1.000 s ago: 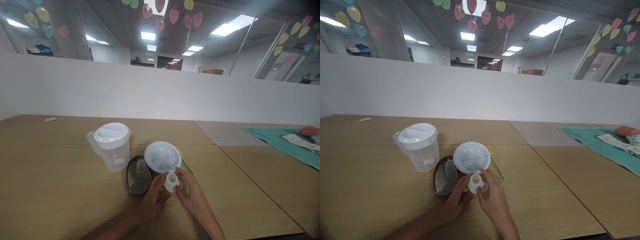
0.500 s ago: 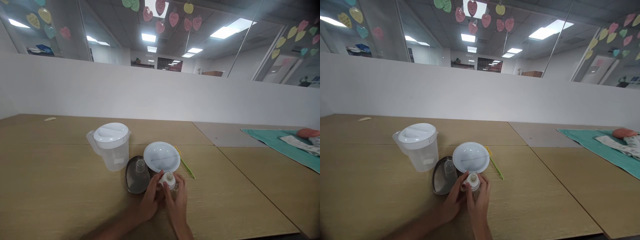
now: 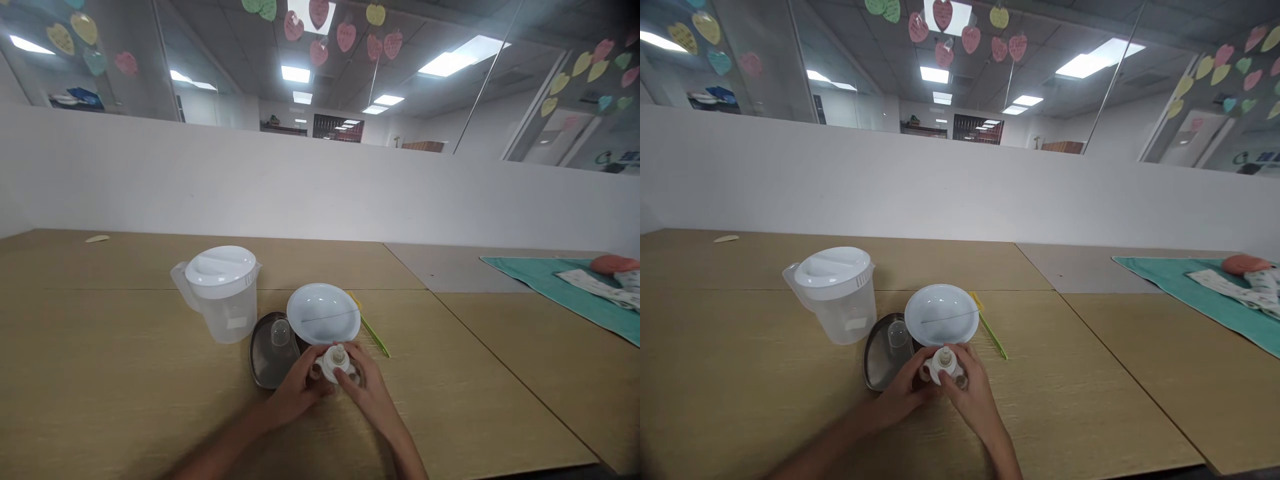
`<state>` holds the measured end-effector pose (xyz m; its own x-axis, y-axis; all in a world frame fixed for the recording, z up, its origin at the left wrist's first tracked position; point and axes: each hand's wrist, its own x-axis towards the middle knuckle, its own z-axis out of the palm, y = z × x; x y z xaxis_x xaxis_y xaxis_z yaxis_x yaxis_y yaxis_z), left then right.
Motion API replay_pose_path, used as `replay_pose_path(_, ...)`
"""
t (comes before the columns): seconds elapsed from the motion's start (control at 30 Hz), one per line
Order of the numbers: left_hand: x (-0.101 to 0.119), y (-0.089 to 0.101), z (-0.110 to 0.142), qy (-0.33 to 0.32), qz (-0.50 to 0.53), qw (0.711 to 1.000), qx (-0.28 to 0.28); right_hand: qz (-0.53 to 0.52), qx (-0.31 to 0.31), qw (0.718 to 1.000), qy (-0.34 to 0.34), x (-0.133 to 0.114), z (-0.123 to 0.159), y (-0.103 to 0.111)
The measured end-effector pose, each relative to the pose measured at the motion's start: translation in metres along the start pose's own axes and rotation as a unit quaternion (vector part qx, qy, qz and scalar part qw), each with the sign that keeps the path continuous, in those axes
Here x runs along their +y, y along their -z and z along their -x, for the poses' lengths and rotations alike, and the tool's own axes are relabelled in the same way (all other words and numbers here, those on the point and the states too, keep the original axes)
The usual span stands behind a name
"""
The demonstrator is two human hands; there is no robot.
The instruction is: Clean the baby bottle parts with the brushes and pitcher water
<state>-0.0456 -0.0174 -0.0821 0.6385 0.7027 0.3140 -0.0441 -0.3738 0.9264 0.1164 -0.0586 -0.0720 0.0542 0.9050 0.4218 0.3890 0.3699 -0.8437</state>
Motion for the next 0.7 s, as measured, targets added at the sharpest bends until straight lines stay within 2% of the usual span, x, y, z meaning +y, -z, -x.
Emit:
replay_pose_path(0.07,0.001,-0.001,0.000,-0.014,-0.028,0.999,0.028,0.000,0.012,1.000,-0.008,0.001,-0.001,-0.005)
replay_pose_path(0.2,-0.002,-0.008,0.003,-0.023,-0.087,0.994,0.070,0.001,0.152,0.988,-0.027,0.002,0.005,-0.028)
replay_pose_path(0.27,-0.006,-0.011,0.005,-0.027,-0.105,0.991,0.076,0.005,0.194,0.980,-0.038,0.002,0.008,-0.038)
replay_pose_path(0.5,-0.018,-0.010,0.009,-0.052,-0.172,0.982,0.057,0.010,0.211,0.976,-0.052,0.017,0.017,-0.047)
replay_pose_path(0.6,-0.015,-0.001,0.010,-0.052,-0.194,0.979,0.037,0.022,0.214,0.976,-0.044,0.028,0.022,-0.049)
replay_pose_path(0.7,-0.009,0.016,0.009,-0.069,-0.183,0.980,0.027,0.049,0.209,0.977,-0.015,0.036,0.024,-0.049)
